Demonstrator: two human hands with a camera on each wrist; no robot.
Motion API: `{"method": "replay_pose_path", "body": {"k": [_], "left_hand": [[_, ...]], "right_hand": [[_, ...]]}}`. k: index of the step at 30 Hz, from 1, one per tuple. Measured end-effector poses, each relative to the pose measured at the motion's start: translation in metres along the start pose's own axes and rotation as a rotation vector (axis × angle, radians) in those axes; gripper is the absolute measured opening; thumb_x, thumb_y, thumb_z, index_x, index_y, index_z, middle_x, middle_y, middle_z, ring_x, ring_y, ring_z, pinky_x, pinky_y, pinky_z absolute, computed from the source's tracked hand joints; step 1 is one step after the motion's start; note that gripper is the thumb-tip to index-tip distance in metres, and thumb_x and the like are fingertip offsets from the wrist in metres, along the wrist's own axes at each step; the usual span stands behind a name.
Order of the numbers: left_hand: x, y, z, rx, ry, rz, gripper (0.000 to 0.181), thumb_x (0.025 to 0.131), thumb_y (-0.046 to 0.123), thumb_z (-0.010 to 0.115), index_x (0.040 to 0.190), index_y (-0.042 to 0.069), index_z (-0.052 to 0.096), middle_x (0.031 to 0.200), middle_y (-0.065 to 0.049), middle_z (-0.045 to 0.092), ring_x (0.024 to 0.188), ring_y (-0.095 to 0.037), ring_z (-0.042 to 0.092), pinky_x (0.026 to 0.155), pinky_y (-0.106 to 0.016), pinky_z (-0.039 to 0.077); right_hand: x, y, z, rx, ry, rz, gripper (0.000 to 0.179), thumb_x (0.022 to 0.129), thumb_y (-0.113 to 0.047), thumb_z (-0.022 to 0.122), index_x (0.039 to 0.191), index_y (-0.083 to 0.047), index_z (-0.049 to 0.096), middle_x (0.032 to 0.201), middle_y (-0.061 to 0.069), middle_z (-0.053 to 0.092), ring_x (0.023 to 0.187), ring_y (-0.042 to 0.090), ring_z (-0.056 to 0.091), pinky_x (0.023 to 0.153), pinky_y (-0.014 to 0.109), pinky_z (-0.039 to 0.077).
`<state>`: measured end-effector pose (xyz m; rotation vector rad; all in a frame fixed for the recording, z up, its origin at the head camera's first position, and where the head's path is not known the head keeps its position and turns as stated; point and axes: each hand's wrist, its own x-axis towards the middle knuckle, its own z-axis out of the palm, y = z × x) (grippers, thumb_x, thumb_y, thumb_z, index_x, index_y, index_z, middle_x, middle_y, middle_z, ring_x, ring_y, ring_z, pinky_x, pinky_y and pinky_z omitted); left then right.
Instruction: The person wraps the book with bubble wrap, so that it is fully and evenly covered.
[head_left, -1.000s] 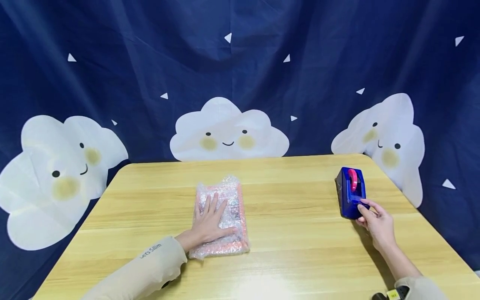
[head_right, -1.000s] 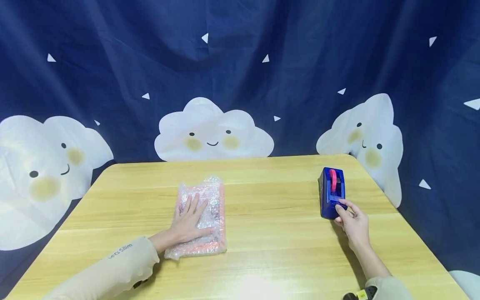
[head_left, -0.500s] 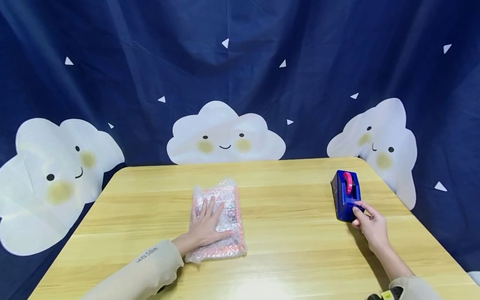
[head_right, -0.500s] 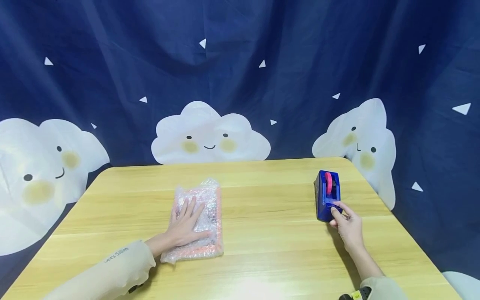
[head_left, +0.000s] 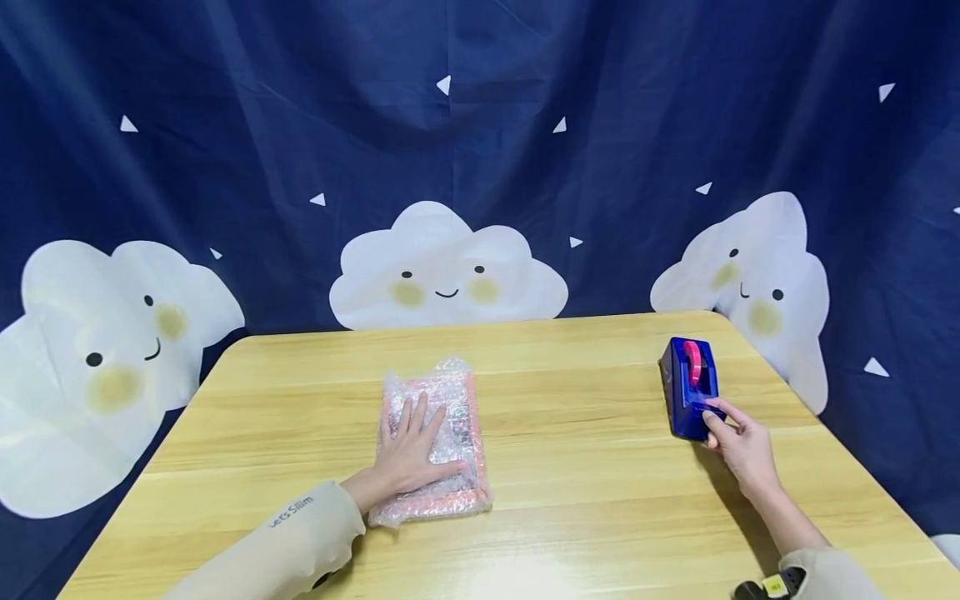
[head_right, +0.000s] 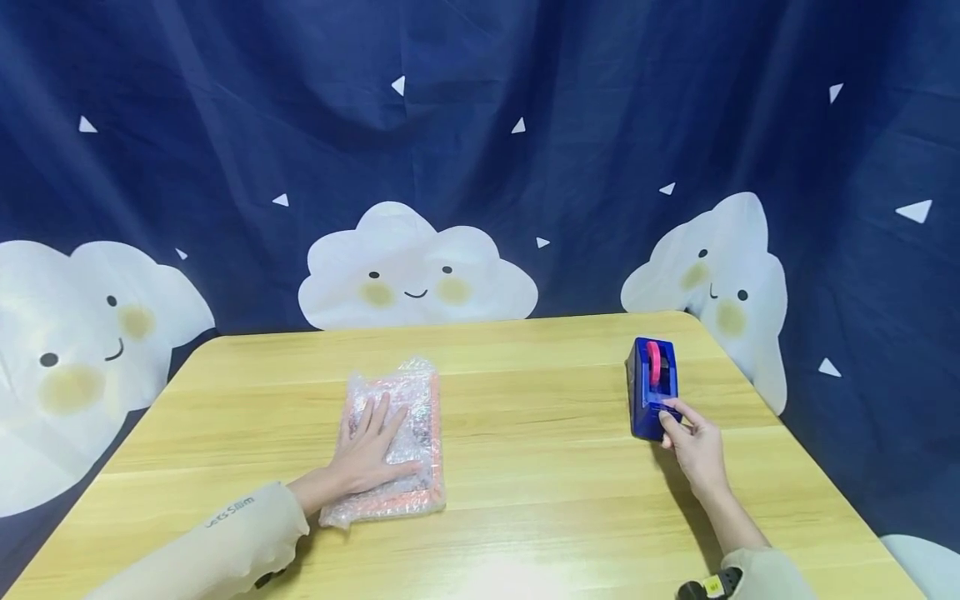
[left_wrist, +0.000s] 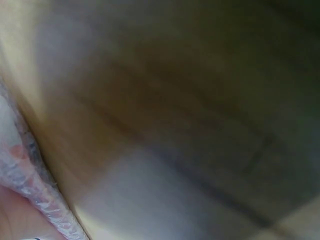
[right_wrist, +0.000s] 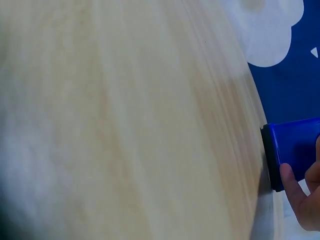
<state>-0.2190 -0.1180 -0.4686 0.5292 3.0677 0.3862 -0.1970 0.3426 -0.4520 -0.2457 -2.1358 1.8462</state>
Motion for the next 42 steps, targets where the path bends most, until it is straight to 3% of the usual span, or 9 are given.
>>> {"method": "replay_pose_path", "body": {"k": [13, 33, 42], "left_hand": [[0.0005, 0.0005, -0.0016, 0.022, 0.006, 0.004, 0.098, 0.071, 0.076, 0.046, 0.145, 0.015, 0.025, 0.151, -0.018, 0.004, 0.137, -0.04, 0.001, 0.104, -0.061, -0.01], [-0.0003, 0.0017, -0.0028, -0.02, -0.013, -0.011, 0.099, 0.07, 0.076, 0.047, 0.145, 0.016, 0.024, 0.152, -0.016, 0.001, 0.137, -0.039, -0.002, 0.104, -0.06, -0.011], [-0.0004, 0.0019, -0.0027, 0.003, 0.0, -0.003, 0.099, 0.071, 0.077, 0.046, 0.145, 0.015, 0.024, 0.151, -0.017, 0.003, 0.137, -0.039, 0.0, 0.104, -0.06, -0.011]], "right_hand": [[0.0018, -0.0024, -0.0002, -0.013, -0.02, -0.038, 0.031, 0.089, -0.007, 0.057, 0.086, -0.037, 0.064, 0.048, -0.01, 0.049, 0.042, 0.0, 0.044, 0.042, 0.014, 0.037], [0.0023, -0.0027, -0.0041, -0.092, -0.052, -0.094, 0.03, 0.089, -0.01, 0.057, 0.087, -0.039, 0.062, 0.049, -0.011, 0.051, 0.043, -0.001, 0.045, 0.042, 0.014, 0.037], [0.0023, -0.0014, -0.0051, -0.14, -0.059, -0.113, 0.034, 0.088, -0.005, 0.058, 0.092, -0.039, 0.061, 0.049, -0.01, 0.051, 0.042, 0.0, 0.045, 0.04, 0.015, 0.036]]}}
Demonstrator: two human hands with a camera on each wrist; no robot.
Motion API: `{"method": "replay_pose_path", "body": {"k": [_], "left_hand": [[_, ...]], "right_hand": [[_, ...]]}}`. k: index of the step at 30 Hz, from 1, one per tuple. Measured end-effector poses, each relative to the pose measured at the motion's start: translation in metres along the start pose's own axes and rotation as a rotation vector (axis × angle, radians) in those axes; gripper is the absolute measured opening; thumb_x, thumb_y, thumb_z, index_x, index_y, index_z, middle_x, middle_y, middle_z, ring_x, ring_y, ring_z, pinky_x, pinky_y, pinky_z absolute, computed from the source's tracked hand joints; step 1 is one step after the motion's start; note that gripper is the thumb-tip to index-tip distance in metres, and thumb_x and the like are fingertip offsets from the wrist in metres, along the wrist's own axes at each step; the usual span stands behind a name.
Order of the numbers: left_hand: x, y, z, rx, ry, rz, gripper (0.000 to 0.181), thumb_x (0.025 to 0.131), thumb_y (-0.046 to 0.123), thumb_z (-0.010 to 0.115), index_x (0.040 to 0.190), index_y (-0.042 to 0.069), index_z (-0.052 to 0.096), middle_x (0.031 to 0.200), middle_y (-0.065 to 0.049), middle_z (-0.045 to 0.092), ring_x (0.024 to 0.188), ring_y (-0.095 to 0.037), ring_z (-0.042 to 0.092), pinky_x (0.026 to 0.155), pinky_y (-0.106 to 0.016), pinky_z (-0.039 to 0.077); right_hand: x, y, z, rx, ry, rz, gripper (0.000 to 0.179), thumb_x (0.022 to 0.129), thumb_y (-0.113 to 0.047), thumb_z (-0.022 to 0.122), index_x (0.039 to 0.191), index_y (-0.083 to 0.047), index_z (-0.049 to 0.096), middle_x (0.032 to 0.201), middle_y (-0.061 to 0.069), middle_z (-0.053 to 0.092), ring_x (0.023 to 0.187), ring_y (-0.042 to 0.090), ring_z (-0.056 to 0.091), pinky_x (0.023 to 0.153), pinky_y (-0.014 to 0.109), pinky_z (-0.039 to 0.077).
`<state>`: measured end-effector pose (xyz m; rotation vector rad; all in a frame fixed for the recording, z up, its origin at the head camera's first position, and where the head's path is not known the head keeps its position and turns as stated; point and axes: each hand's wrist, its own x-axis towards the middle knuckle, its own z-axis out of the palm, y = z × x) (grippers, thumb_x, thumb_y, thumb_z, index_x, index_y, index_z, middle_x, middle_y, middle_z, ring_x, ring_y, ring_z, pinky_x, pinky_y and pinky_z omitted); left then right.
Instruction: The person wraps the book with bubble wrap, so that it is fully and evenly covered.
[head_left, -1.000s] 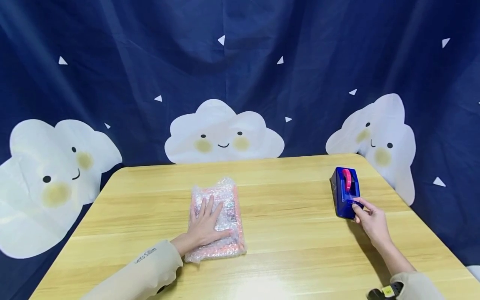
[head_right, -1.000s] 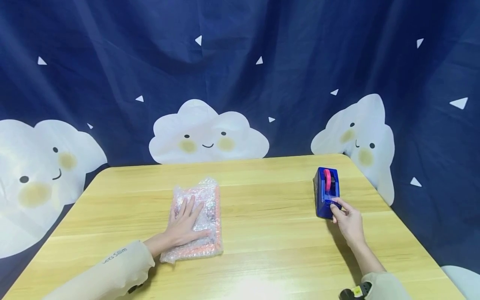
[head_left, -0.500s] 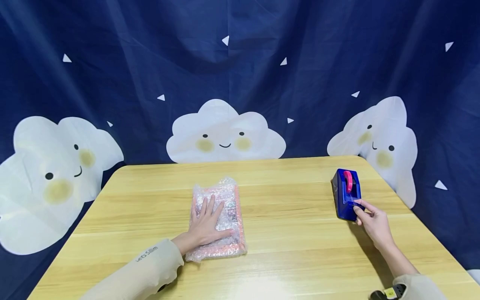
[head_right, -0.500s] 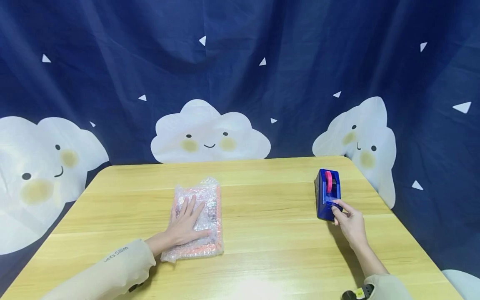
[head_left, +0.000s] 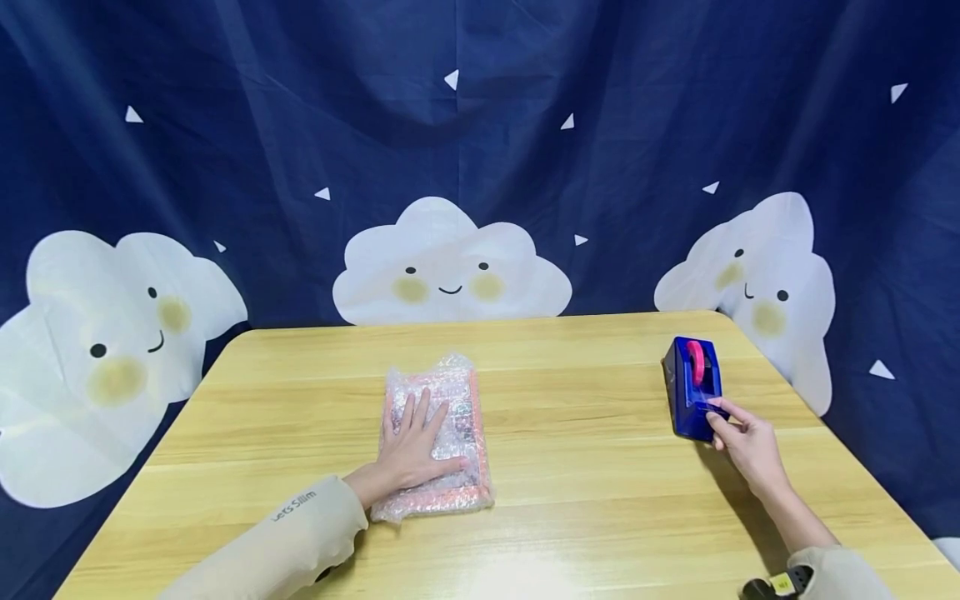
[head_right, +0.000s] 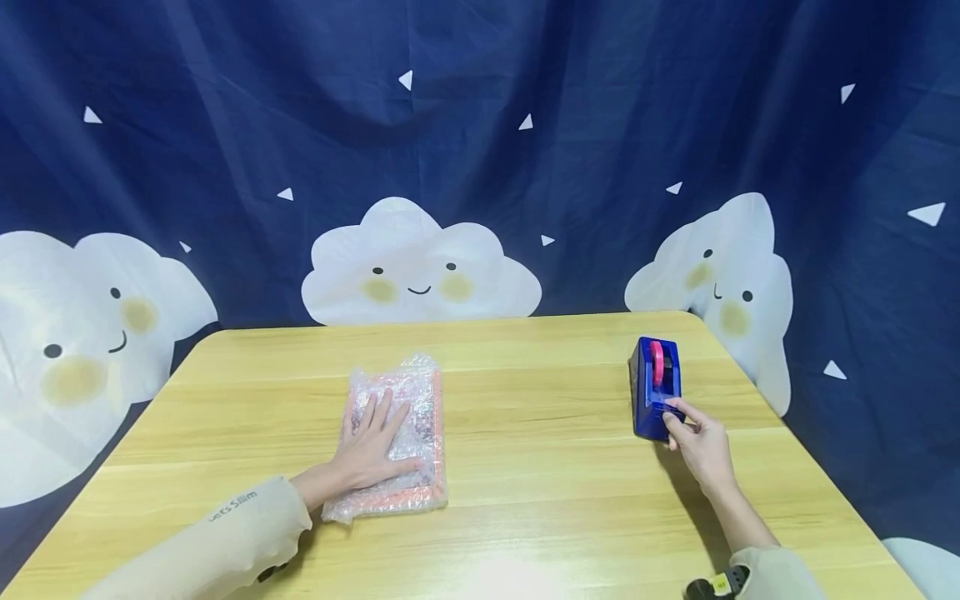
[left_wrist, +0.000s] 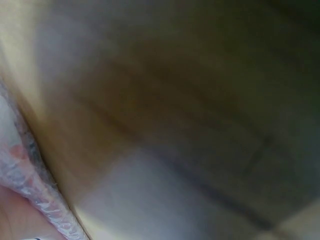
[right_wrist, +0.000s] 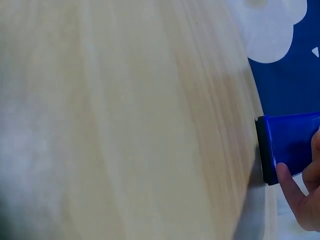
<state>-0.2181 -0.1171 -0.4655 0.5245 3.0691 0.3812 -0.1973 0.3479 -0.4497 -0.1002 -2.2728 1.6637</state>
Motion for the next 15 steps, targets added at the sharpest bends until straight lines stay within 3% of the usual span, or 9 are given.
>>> {"method": "replay_pose_path", "body": {"k": [7, 15], "left_hand": [[0.0005, -0.0006, -0.0003, 0.003, -0.015, 0.004, 0.099, 0.072, 0.076, 0.046, 0.146, 0.015, 0.022, 0.151, -0.017, 0.001, 0.137, -0.039, -0.002, 0.104, -0.061, -0.011], [0.0, -0.0008, -0.001, 0.009, -0.006, 0.005, 0.098, 0.072, 0.076, 0.045, 0.145, 0.015, 0.023, 0.151, -0.018, 0.003, 0.137, -0.039, 0.0, 0.104, -0.061, -0.009]], "right_hand": [[-0.0011, -0.0007, -0.0032, -0.073, -0.015, -0.025, 0.041, 0.087, -0.004, 0.059, 0.093, -0.045, 0.056, 0.047, -0.01, 0.051, 0.041, 0.001, 0.046, 0.036, 0.018, 0.034], [0.0019, -0.0077, -0.0093, -0.173, -0.098, -0.013, 0.03, 0.089, -0.015, 0.058, 0.093, -0.044, 0.054, 0.047, -0.011, 0.049, 0.041, 0.003, 0.043, 0.032, 0.027, 0.028]]}}
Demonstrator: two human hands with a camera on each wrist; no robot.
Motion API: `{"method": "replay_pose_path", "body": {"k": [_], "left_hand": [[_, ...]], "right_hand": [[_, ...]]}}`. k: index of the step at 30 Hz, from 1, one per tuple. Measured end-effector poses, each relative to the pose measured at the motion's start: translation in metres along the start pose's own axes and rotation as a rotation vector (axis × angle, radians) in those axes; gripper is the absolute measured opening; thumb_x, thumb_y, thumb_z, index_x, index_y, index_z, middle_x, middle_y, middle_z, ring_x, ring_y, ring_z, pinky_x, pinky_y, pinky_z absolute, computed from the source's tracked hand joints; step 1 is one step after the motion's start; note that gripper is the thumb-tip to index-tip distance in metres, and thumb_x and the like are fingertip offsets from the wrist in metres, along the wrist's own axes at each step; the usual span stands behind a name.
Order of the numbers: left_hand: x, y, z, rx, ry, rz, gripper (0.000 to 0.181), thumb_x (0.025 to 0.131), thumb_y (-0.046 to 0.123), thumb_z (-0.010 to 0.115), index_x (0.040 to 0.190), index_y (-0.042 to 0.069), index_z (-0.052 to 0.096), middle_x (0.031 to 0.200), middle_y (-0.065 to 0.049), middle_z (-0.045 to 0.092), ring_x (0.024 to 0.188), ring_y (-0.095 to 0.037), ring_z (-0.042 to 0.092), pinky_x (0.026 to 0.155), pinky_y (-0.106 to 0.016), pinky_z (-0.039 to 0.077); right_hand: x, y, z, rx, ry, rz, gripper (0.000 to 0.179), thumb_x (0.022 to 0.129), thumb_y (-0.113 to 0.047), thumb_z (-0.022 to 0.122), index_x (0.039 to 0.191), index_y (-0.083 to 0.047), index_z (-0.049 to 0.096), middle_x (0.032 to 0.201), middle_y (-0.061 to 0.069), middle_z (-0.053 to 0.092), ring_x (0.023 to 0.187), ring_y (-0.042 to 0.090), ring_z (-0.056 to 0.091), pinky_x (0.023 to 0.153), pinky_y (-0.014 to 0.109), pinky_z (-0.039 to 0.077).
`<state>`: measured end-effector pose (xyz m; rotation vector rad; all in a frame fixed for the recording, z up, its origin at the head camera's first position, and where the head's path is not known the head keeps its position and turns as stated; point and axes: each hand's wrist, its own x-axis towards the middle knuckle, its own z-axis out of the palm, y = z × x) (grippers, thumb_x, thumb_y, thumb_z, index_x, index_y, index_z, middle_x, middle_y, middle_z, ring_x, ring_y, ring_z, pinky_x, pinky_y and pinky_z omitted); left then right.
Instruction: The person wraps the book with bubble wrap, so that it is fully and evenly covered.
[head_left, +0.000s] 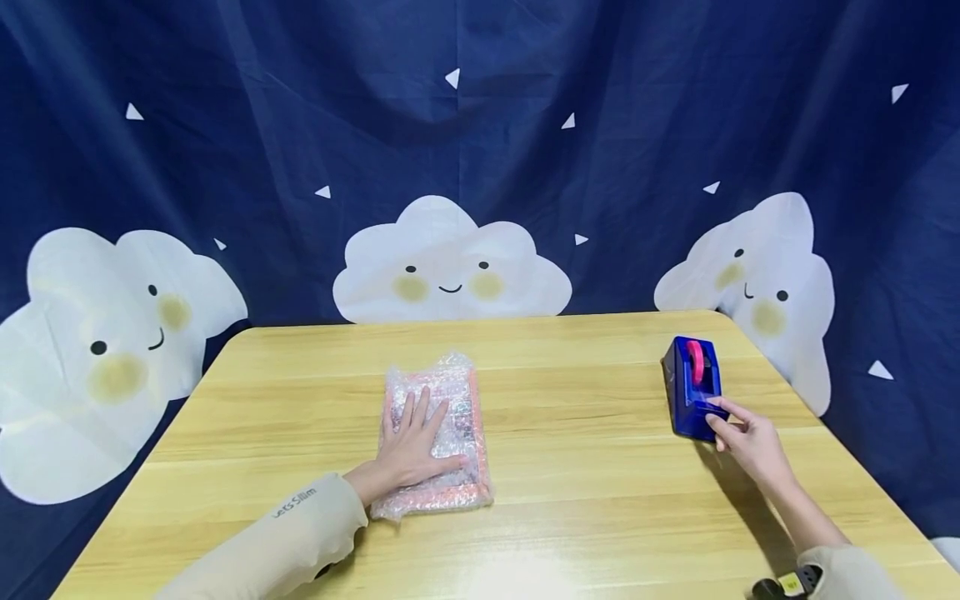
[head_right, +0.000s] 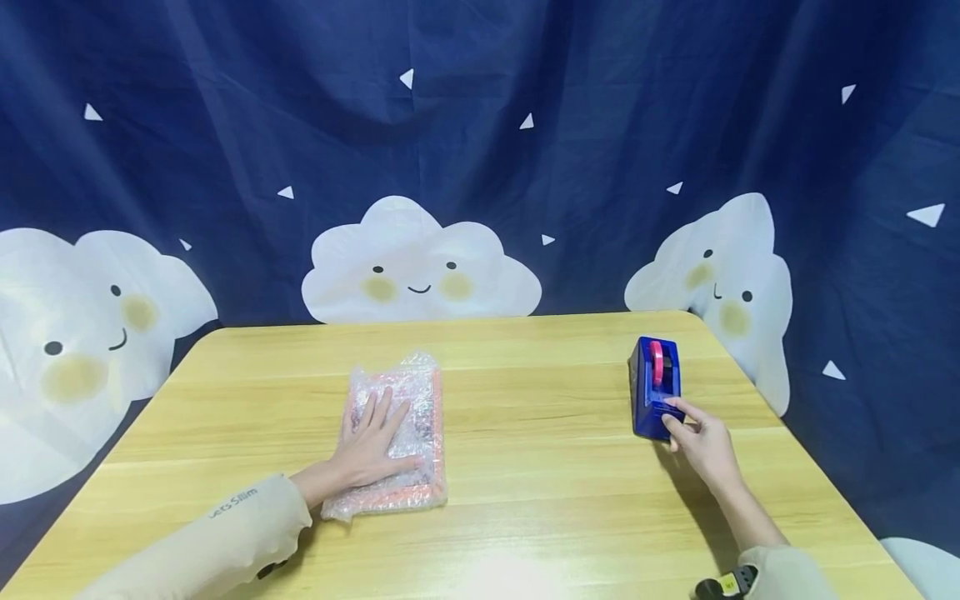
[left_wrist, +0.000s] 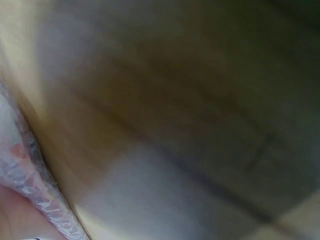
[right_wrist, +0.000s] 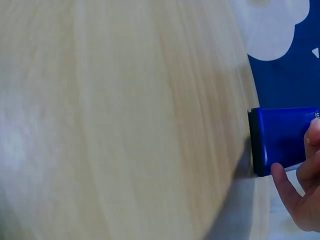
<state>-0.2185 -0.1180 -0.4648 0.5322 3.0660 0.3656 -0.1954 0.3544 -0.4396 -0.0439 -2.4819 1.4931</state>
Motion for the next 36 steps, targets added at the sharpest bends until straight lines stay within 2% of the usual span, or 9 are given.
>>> {"method": "replay_pose_path", "body": {"k": [4, 8, 10, 16, 19, 22, 25, 32, 36], "left_hand": [[0.0, 0.0, -0.001, -0.003, 0.001, 0.0, 0.098, 0.072, 0.077, 0.045, 0.145, 0.015, 0.024, 0.151, -0.017, 0.003, 0.137, -0.039, 0.001, 0.104, -0.061, -0.01], [0.0, 0.0, -0.001, -0.005, -0.007, 0.0, 0.098, 0.072, 0.077, 0.045, 0.146, 0.016, 0.023, 0.151, -0.017, 0.002, 0.137, -0.039, -0.001, 0.104, -0.061, -0.01], [0.0, -0.001, -0.001, -0.008, -0.006, 0.004, 0.098, 0.072, 0.076, 0.046, 0.146, 0.015, 0.023, 0.151, -0.017, 0.002, 0.137, -0.039, -0.001, 0.104, -0.061, -0.01], [0.0, -0.002, -0.002, -0.01, 0.014, 0.015, 0.098, 0.072, 0.076, 0.046, 0.145, 0.014, 0.025, 0.151, -0.018, 0.004, 0.137, -0.04, 0.001, 0.104, -0.062, -0.009], [-0.001, -0.001, -0.002, -0.007, 0.011, 0.013, 0.098, 0.072, 0.076, 0.046, 0.145, 0.014, 0.025, 0.151, -0.018, 0.005, 0.137, -0.04, 0.001, 0.104, -0.061, -0.009], [-0.001, -0.001, -0.001, -0.005, 0.009, 0.013, 0.098, 0.072, 0.076, 0.046, 0.145, 0.014, 0.025, 0.151, -0.018, 0.005, 0.137, -0.04, 0.002, 0.104, -0.061, -0.009], [-0.002, 0.0, -0.001, -0.007, 0.006, 0.01, 0.097, 0.072, 0.076, 0.046, 0.145, 0.015, 0.025, 0.151, -0.019, 0.005, 0.137, -0.04, 0.002, 0.104, -0.061, -0.009], [-0.002, 0.001, -0.002, -0.016, -0.014, 0.003, 0.098, 0.072, 0.076, 0.046, 0.145, 0.015, 0.025, 0.151, -0.018, 0.004, 0.137, -0.039, 0.0, 0.104, -0.06, -0.01], [-0.002, 0.001, -0.003, -0.025, 0.009, 0.013, 0.097, 0.072, 0.074, 0.048, 0.144, 0.012, 0.028, 0.151, -0.02, 0.007, 0.137, -0.041, 0.004, 0.104, -0.062, -0.007]], "right_hand": [[-0.002, -0.003, -0.004, -0.048, -0.035, -0.013, 0.02, 0.09, -0.02, 0.057, 0.109, -0.024, 0.06, 0.048, -0.009, 0.05, 0.039, 0.001, 0.038, 0.032, 0.029, 0.027], [-0.007, -0.009, -0.002, -0.107, -0.042, -0.022, 0.046, 0.09, -0.022, 0.057, 0.126, 0.005, 0.05, 0.048, -0.002, 0.054, 0.037, 0.002, 0.035, 0.032, 0.029, 0.025], [-0.009, -0.015, 0.001, -0.119, -0.046, -0.022, 0.051, 0.09, -0.023, 0.058, 0.128, 0.009, 0.045, 0.048, 0.003, 0.056, 0.037, 0.005, 0.036, 0.032, 0.029, 0.025], [-0.008, -0.036, 0.02, -0.048, -0.125, -0.034, 0.054, 0.091, -0.018, 0.056, 0.132, 0.011, 0.037, 0.051, 0.007, 0.059, 0.044, 0.015, 0.051, 0.033, 0.028, 0.024], [-0.006, -0.045, 0.032, 0.02, -0.181, -0.033, 0.054, 0.093, -0.017, 0.053, 0.134, 0.012, 0.034, 0.051, 0.008, 0.059, 0.048, 0.015, 0.057, 0.037, 0.023, 0.033], [-0.004, -0.053, 0.044, 0.084, -0.236, -0.022, 0.054, 0.093, -0.015, 0.052, 0.136, 0.011, 0.031, 0.053, 0.007, 0.061, 0.054, 0.016, 0.062, 0.054, 0.016, 0.048], [0.0, -0.06, 0.058, 0.14, -0.288, 0.005, 0.055, 0.094, -0.016, 0.051, 0.137, 0.01, 0.029, 0.056, 0.006, 0.063, 0.058, 0.016, 0.064, 0.066, 0.019, 0.053], [0.007, -0.074, 0.094, 0.233, -0.392, 0.084, 0.055, 0.094, -0.019, 0.051, 0.138, 0.007, 0.029, 0.056, 0.0, 0.063, 0.062, 0.014, 0.064, 0.067, 0.023, 0.053], [0.009, -0.083, 0.118, 0.294, -0.44, 0.123, 0.056, 0.094, -0.019, 0.051, 0.138, 0.007, 0.03, 0.054, -0.004, 0.061, 0.059, 0.012, 0.062, 0.061, 0.023, 0.052]]}}
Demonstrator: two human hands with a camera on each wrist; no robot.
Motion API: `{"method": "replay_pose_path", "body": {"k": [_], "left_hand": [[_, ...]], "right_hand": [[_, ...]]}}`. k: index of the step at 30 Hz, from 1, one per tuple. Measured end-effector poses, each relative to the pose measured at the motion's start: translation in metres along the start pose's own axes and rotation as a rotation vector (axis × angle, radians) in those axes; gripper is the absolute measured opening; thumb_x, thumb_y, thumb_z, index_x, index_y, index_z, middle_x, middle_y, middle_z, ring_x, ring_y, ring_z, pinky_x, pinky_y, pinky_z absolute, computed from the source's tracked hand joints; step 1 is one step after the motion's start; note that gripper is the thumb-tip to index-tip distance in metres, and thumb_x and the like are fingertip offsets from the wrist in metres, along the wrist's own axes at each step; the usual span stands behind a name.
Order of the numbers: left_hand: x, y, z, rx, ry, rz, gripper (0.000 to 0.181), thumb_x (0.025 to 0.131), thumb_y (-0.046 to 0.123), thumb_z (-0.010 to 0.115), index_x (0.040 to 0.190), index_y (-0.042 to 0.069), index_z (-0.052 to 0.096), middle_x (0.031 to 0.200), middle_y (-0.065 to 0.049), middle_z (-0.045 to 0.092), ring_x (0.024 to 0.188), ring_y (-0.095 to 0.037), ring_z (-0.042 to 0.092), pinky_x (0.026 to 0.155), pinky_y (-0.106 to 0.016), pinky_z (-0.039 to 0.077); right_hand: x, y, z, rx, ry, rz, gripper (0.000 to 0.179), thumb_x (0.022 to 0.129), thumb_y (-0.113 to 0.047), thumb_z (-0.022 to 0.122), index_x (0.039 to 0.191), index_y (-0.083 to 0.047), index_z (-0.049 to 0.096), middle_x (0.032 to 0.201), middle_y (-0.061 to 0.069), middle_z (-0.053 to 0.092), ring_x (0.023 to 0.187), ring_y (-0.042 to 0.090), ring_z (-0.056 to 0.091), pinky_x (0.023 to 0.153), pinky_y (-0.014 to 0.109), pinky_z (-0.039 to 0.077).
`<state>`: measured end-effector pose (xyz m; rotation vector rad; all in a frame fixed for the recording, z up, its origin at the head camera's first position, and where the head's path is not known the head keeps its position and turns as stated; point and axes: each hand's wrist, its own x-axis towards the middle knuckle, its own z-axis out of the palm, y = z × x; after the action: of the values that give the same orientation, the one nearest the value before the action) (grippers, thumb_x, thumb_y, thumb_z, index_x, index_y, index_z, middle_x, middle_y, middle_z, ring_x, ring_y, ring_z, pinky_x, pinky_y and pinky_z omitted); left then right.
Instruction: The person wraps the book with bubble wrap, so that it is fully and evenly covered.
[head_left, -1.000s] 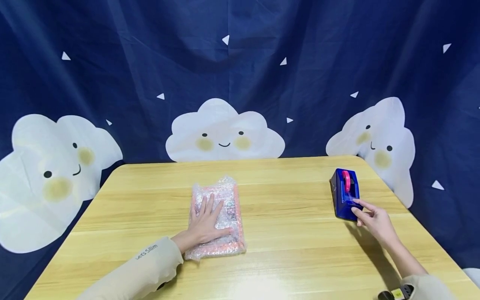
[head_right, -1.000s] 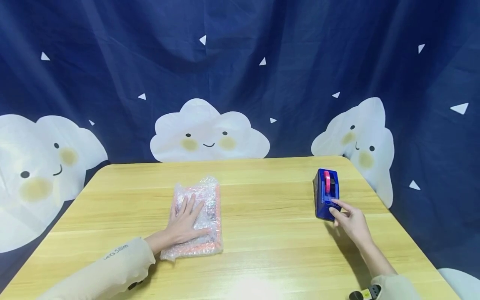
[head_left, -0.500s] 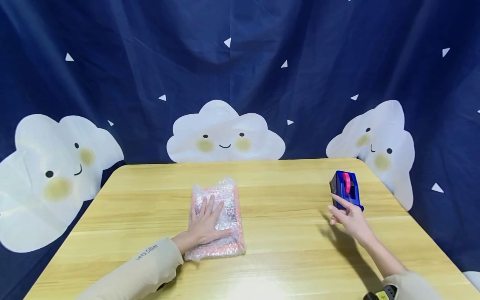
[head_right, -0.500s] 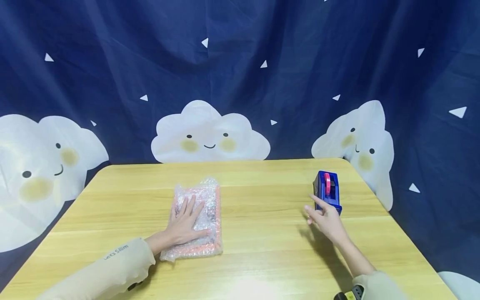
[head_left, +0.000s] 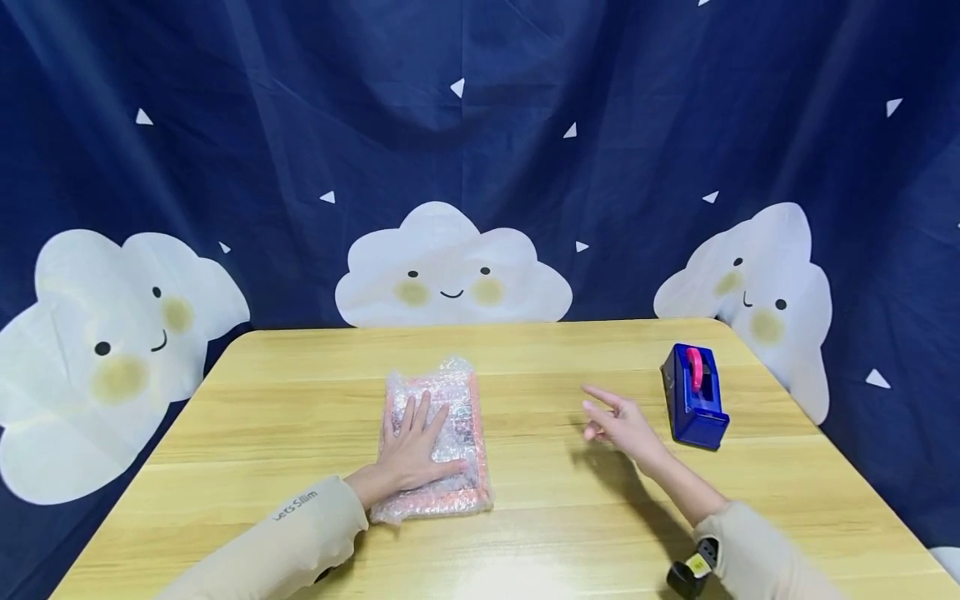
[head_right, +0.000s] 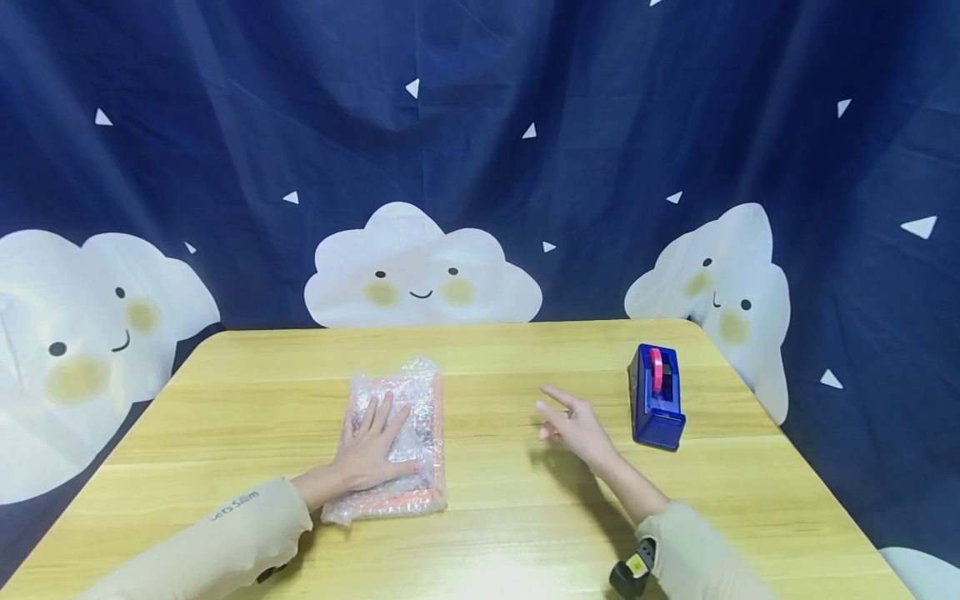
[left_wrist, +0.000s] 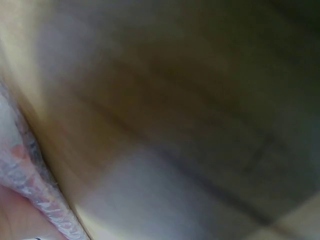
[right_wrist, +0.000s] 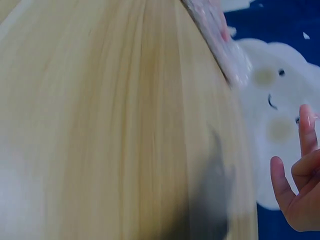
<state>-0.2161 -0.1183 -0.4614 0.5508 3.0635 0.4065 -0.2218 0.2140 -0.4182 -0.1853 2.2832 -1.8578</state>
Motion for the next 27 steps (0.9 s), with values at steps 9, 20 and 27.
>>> {"method": "replay_pose_path", "body": {"k": [9, 20, 27], "left_hand": [[0.0, 0.0, 0.001, 0.019, -0.021, -0.014, 0.098, 0.072, 0.075, 0.047, 0.145, 0.014, 0.025, 0.151, -0.018, 0.004, 0.137, -0.039, 0.001, 0.104, -0.061, -0.009], [0.002, 0.0, 0.002, 0.04, -0.023, -0.02, 0.098, 0.071, 0.077, 0.044, 0.146, 0.016, 0.023, 0.151, -0.017, 0.004, 0.137, -0.038, 0.0, 0.104, -0.059, -0.011], [0.002, 0.0, 0.002, 0.042, -0.021, -0.023, 0.098, 0.071, 0.077, 0.045, 0.145, 0.016, 0.024, 0.151, -0.017, 0.005, 0.137, -0.039, 0.002, 0.104, -0.059, -0.011]], "right_hand": [[0.02, 0.001, 0.048, -0.037, -0.093, 0.011, 0.057, 0.09, -0.021, 0.056, 0.135, 0.008, 0.035, 0.054, -0.003, 0.06, 0.055, 0.013, 0.059, 0.053, 0.019, 0.045], [0.048, 0.001, 0.097, -0.254, -0.3, -0.094, 0.068, 0.087, -0.022, 0.061, 0.14, 0.004, 0.027, 0.059, 0.005, 0.063, 0.037, 0.006, 0.029, 0.035, 0.016, 0.02], [0.061, 0.0, 0.113, -0.381, -0.359, -0.168, 0.079, 0.083, -0.027, 0.066, 0.142, 0.003, 0.023, 0.058, 0.004, 0.064, 0.036, 0.005, 0.033, 0.035, 0.016, 0.021]]}}
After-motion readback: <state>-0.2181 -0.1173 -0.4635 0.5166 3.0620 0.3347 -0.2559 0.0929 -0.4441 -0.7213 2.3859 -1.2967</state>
